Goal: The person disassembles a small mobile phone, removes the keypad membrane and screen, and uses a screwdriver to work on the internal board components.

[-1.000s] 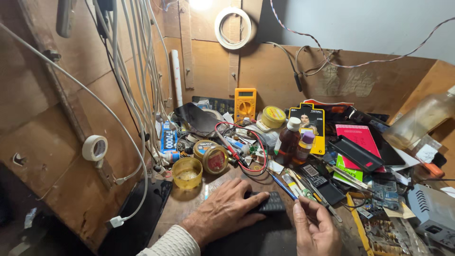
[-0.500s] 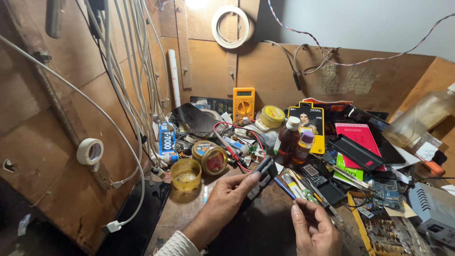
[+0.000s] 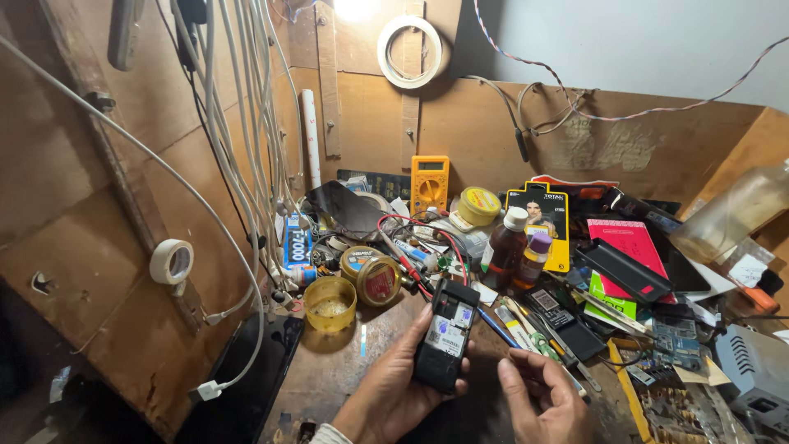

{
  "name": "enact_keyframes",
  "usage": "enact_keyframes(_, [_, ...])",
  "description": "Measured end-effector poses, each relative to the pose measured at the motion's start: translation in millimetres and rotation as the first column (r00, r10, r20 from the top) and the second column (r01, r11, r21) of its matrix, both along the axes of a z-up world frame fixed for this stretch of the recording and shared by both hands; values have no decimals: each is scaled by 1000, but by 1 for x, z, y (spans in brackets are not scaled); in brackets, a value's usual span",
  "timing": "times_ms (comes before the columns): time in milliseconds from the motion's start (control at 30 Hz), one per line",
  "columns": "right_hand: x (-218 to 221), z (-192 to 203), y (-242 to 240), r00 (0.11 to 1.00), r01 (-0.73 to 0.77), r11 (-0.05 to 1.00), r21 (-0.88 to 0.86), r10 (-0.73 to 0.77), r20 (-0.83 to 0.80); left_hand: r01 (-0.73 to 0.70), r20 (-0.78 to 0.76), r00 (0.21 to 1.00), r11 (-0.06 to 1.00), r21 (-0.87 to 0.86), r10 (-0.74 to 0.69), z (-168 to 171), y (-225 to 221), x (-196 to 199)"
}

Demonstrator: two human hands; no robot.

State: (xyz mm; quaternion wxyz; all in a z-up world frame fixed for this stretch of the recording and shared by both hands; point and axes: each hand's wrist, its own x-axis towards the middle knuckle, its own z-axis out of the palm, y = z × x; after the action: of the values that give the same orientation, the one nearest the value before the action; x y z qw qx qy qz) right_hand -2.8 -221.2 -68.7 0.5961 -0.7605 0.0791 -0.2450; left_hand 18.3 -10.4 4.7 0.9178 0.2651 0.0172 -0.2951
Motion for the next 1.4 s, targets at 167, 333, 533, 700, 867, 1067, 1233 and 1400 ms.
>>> enact_keyframes(167, [-5, 34, 7, 977, -213, 973, -92, 211, -24, 13, 12, 1000, 992, -126, -11, -12, 1, 2])
enact_keyframes(333, [-1, 106, 28, 880, -323, 732, -600, 465, 95, -1, 49, 999, 991, -131, 8, -23, -2, 7])
enact_keyframes(533, [16, 145, 46, 796, -472, 515, -716, 598, -94, 35, 103, 995, 971, -235, -11, -32, -6, 12])
enact_keyframes(700, [13, 153, 52, 798, -529, 537, -656, 578, -171, 56, 83, 996, 961, -272, -35, -35, -6, 15])
enact_keyframes(867, [11, 157, 55, 766, -576, 583, -573, 629, -130, 23, 97, 995, 968, -250, 1, -39, -6, 15])
enact_keyframes(1067, [20, 151, 30, 845, -491, 739, -462, 533, -45, 2, 50, 999, 944, -331, 16, -34, -4, 12])
enact_keyframes(1233, [37, 124, -12, 942, -334, 785, -521, 276, -188, -4, 127, 991, 975, -224, 33, -25, 1, 6])
enact_keyframes(1400, [44, 99, -30, 924, -363, 710, -603, 192, -330, -54, 151, 985, 980, -190, 84, -22, 2, 3])
